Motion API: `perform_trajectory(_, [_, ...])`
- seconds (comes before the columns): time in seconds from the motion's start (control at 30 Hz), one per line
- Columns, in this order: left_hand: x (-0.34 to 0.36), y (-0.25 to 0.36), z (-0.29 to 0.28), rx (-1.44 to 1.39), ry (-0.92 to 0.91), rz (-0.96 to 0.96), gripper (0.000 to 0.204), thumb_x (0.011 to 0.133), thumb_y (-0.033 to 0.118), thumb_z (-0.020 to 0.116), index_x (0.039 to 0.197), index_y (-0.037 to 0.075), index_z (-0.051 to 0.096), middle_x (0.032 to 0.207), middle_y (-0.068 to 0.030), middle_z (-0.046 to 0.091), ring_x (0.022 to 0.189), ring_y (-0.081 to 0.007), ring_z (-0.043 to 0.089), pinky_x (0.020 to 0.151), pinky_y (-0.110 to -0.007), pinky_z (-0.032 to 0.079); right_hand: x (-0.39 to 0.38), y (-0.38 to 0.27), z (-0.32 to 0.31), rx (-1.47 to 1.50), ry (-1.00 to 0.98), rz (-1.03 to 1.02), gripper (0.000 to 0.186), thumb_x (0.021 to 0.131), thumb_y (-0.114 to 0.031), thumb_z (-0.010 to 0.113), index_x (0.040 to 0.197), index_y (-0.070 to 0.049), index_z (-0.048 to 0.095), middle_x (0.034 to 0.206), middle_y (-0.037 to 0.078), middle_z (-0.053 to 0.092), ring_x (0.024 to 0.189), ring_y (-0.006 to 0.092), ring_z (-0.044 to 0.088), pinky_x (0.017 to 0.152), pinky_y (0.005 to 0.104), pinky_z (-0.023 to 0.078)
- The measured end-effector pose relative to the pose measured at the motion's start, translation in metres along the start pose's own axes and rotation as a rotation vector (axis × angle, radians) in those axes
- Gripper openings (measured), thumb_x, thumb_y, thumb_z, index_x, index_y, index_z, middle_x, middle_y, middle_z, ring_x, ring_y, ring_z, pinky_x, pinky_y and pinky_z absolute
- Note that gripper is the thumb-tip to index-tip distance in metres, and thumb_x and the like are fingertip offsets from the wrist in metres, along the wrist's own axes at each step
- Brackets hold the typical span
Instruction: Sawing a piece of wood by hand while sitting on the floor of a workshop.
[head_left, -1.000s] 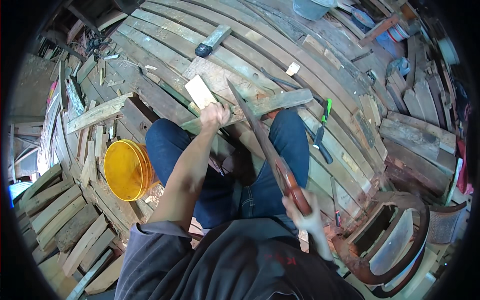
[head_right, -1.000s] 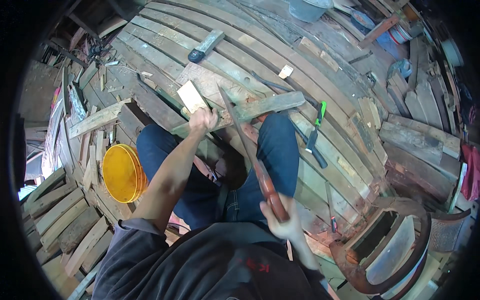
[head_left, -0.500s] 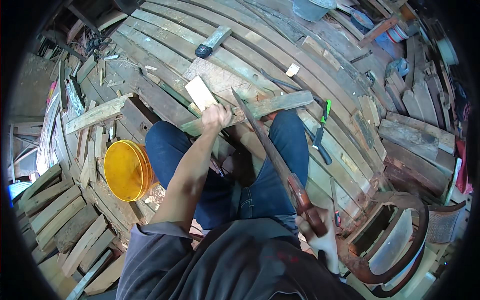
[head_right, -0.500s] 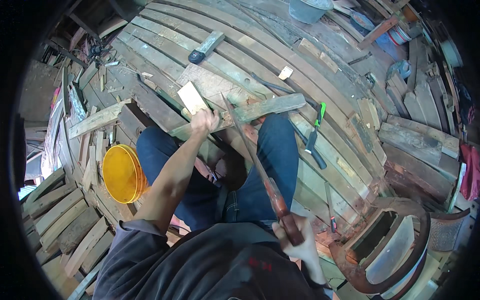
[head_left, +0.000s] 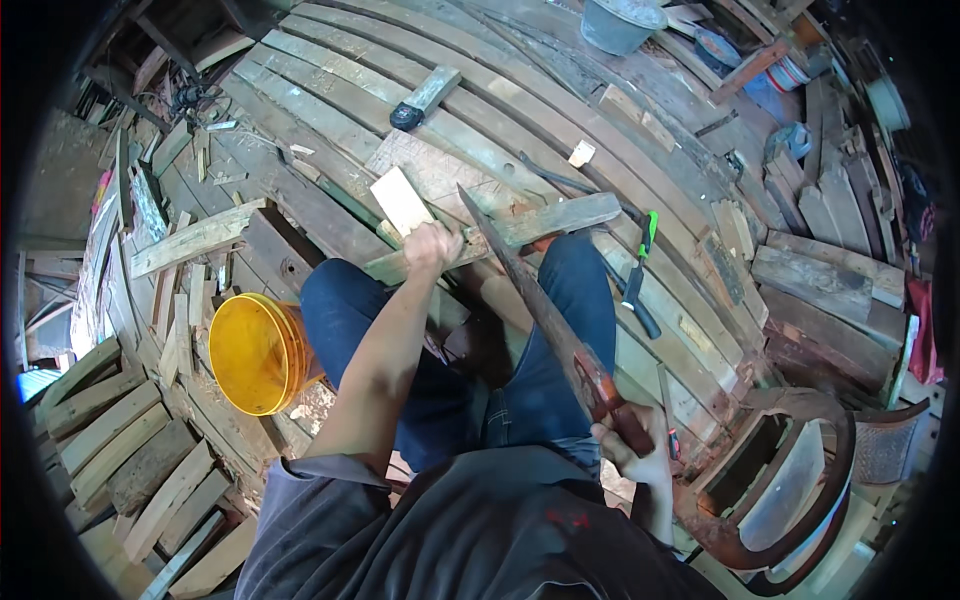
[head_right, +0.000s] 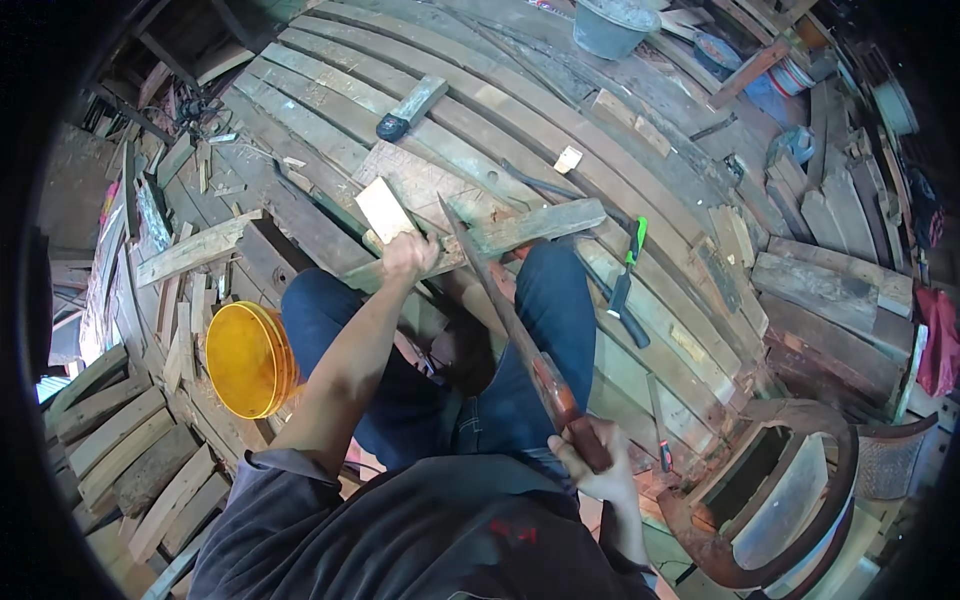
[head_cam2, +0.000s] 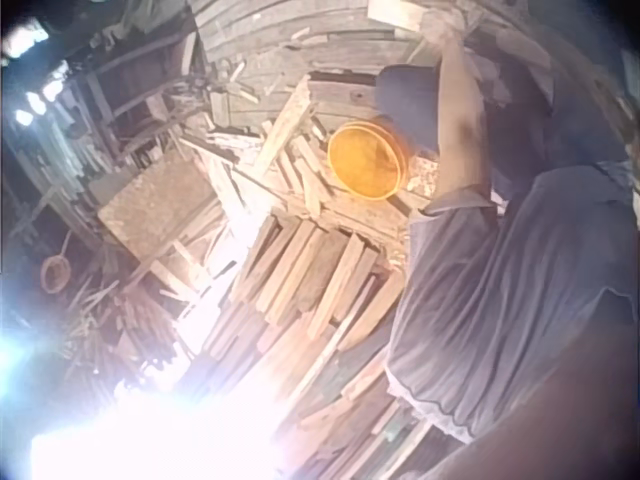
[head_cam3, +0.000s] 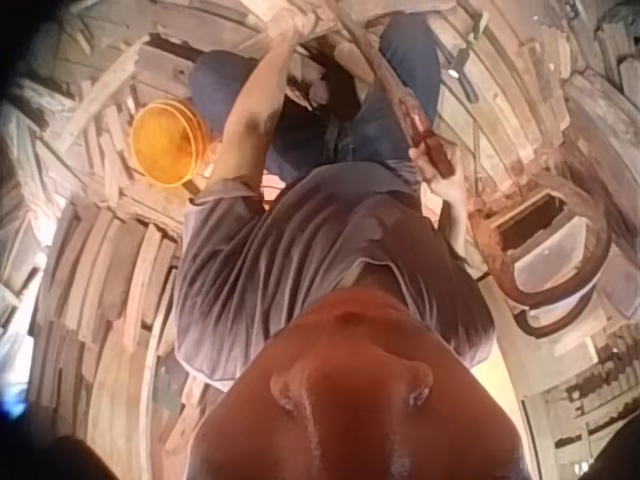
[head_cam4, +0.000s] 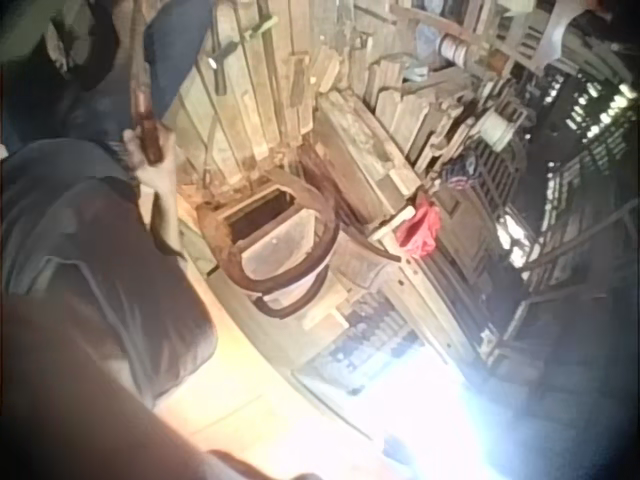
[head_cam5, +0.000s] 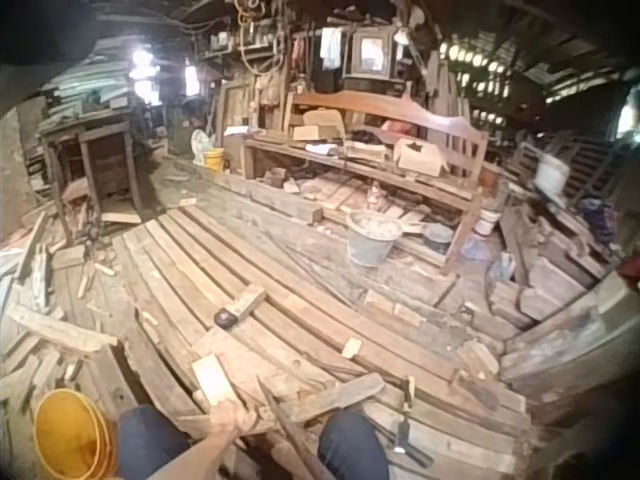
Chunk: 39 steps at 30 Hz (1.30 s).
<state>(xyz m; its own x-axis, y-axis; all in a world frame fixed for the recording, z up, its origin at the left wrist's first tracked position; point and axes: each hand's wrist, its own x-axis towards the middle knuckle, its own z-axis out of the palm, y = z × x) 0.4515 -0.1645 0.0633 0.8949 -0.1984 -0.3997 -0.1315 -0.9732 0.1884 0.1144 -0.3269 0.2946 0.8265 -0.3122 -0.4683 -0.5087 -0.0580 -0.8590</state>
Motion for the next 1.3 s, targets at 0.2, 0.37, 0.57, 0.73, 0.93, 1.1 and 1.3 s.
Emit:
perform_trajectory(0.2, [0.0, -0.003, -0.003, 0.001, -0.025, -0.064, 0.057, 0.089, 0.047, 0.036, 0.097, 0.003, 0.071, 0.098, -0.0209, 0.068, 0.093, -0.0326, 0.068, 0.081, -0.041, 0.053, 0.001, -0.003, 0.003, -0.101, -0.022, 0.017, 0.021, 0.079, -0.005, 0.069, 0.066, -0.004, 0.053, 0.055, 0.0, 0.047, 0.05, 0.0066, 0.043, 0.047, 0.025, 0.032])
perform_trajectory(0.37, [-0.001, -0.001, -0.005, 0.015, -0.05, -0.059, 0.058, 0.089, 0.051, 0.037, 0.098, 0.004, 0.071, 0.098, -0.0189, 0.069, 0.093, -0.0312, 0.068, 0.08, -0.04, 0.053, 0.004, -0.005, 0.01, -0.063, -0.006, 0.015, 0.02, 0.079, -0.007, 0.069, 0.067, -0.004, 0.053, 0.055, 0.0, 0.047, 0.05, 0.008, 0.043, 0.047, 0.0257, 0.032])
perform_trajectory(0.57, [0.004, -0.005, 0.005, -0.016, 0.062, -0.035, 0.057, 0.087, 0.049, 0.041, 0.093, 0.002, 0.072, 0.092, -0.0191, 0.069, 0.086, -0.0316, 0.069, 0.074, -0.039, 0.055, 0.019, -0.042, 0.032, -0.234, -0.077, -0.05, 0.022, 0.079, -0.004, 0.068, 0.068, -0.005, 0.048, 0.059, 0.001, 0.042, 0.052, 0.0096, 0.04, 0.048, 0.0278, 0.032])
perform_trajectory(0.73, [0.005, -0.005, 0.01, -0.057, 0.028, -0.096, 0.055, 0.087, 0.05, 0.043, 0.089, 0.003, 0.071, 0.086, -0.0199, 0.069, 0.082, -0.0336, 0.068, 0.074, -0.041, 0.054, 0.026, -0.066, 0.032, -0.132, -0.058, 0.025, 0.018, 0.077, 0.001, 0.065, 0.068, -0.002, 0.05, 0.06, 0.003, 0.047, 0.053, 0.0117, 0.043, 0.05, 0.0286, 0.033])
perform_trajectory(0.93, [0.003, 0.0, 0.003, -0.011, 0.067, -0.092, 0.054, 0.085, 0.048, 0.044, 0.091, 0.002, 0.07, 0.086, -0.0197, 0.069, 0.083, -0.0322, 0.069, 0.077, -0.039, 0.054, 0.037, -0.049, 0.022, -0.197, -0.049, 0.081, 0.018, 0.076, 0.001, 0.067, 0.069, -0.002, 0.05, 0.059, 0.004, 0.048, 0.054, 0.0122, 0.046, 0.051, 0.0278, 0.035])
perform_trajectory(1.1, [0.006, -0.003, 0.015, 0.03, 0.129, -0.028, 0.054, 0.085, 0.049, 0.045, 0.091, 0.003, 0.071, 0.089, -0.0191, 0.069, 0.085, -0.0329, 0.069, 0.076, -0.04, 0.054, 0.047, -0.023, 0.025, -0.144, -0.074, 0.034, 0.02, 0.077, -0.003, 0.068, 0.07, -0.002, 0.049, 0.059, 0.004, 0.047, 0.054, 0.012, 0.045, 0.051, 0.028, 0.035])
perform_trajectory(1.3, [0.004, 0.001, -0.004, 0.04, -0.037, -0.103, 0.06, 0.087, 0.051, 0.038, 0.102, 0.002, 0.069, 0.102, -0.0211, 0.068, 0.097, -0.0315, 0.067, 0.083, -0.038, 0.053, 0.05, -0.009, 0.024, -0.106, -0.097, 0.015, 0.021, 0.08, -0.006, 0.068, 0.071, -0.002, 0.049, 0.061, 0.003, 0.048, 0.054, 0.0109, 0.045, 0.051, 0.0271, 0.034])
